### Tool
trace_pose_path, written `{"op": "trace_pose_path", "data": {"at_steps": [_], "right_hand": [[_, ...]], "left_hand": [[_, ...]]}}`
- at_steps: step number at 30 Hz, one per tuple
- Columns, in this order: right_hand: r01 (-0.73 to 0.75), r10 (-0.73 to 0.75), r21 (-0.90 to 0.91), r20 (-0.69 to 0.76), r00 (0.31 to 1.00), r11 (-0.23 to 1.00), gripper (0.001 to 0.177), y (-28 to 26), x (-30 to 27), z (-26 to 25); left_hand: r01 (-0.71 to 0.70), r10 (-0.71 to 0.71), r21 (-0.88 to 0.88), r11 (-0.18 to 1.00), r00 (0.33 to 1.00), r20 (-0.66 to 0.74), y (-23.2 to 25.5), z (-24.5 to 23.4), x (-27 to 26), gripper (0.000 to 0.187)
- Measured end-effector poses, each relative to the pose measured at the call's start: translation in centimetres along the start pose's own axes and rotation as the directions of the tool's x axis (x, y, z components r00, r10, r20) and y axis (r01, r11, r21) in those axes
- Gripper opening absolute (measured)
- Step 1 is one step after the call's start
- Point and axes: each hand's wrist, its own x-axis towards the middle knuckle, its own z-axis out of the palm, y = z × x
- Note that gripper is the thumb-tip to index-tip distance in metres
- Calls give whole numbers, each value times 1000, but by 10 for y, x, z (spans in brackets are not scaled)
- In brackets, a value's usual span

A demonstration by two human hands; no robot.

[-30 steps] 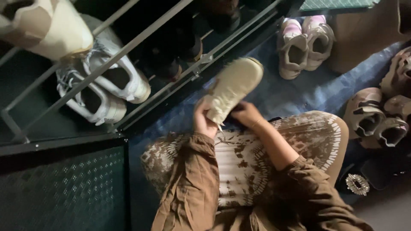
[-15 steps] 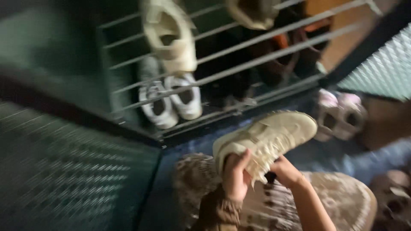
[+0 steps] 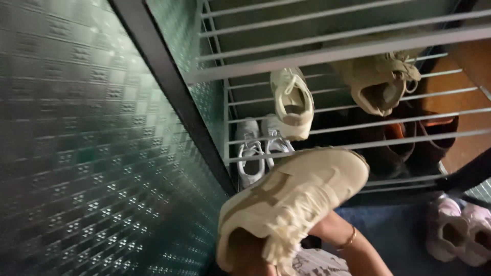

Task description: Cleaning and wiping various shoes from a shoe rack using a cloth.

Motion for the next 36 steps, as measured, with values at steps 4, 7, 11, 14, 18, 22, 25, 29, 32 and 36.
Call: {"op": "trace_pose_path", "data": {"at_steps": [4, 7, 11, 14, 18, 22, 25, 29, 32, 36], "right_hand": [[236, -216, -239, 106, 971, 942, 71, -63, 30, 24], [-212, 219, 61, -149, 964, 975, 77, -92, 45, 30], [-250, 273, 116, -287, 918, 961, 76, -90, 81, 0], [-81, 39, -111, -338, 940, 990, 64, -134, 100, 7], [30, -521, -915, -202, 829, 402, 65, -171, 118, -6], [-280, -269, -929, -341, 901, 241, 89, -192, 114, 24], [-435, -236, -892, -451, 861, 122, 85, -203, 128, 30], [-468, -165, -877, -480, 861, 108, 58, -192, 142, 19], [-373, -263, -914, -403, 876, 159, 40, -184, 146, 22], [-229, -382, -946, -304, 872, 231, 31, -176, 155, 41]], "left_hand": [[-344, 372, 400, 849, 928, 9, 0, -19, 17, 60], [-224, 171, 360, 905, 970, 173, 34, -37, 62, 49], [-97, -19, 350, 932, 950, 312, 57, -52, 142, 39], [-113, 34, 371, 922, 977, 212, 41, -41, 191, 33], [82, -158, 399, 913, 975, 159, -2, 4, 251, 8], [58, -121, 486, 872, 987, 101, -61, 48, 286, 6], [235, -342, 430, 872, 920, 190, -85, 52, 303, 17], [163, -236, 509, 845, 968, 81, -78, 38, 286, 9], [141, -202, 545, 827, 978, 54, -57, 14, 277, 16], [128, -224, 555, 822, 968, 110, -62, 7, 257, 22]]}}
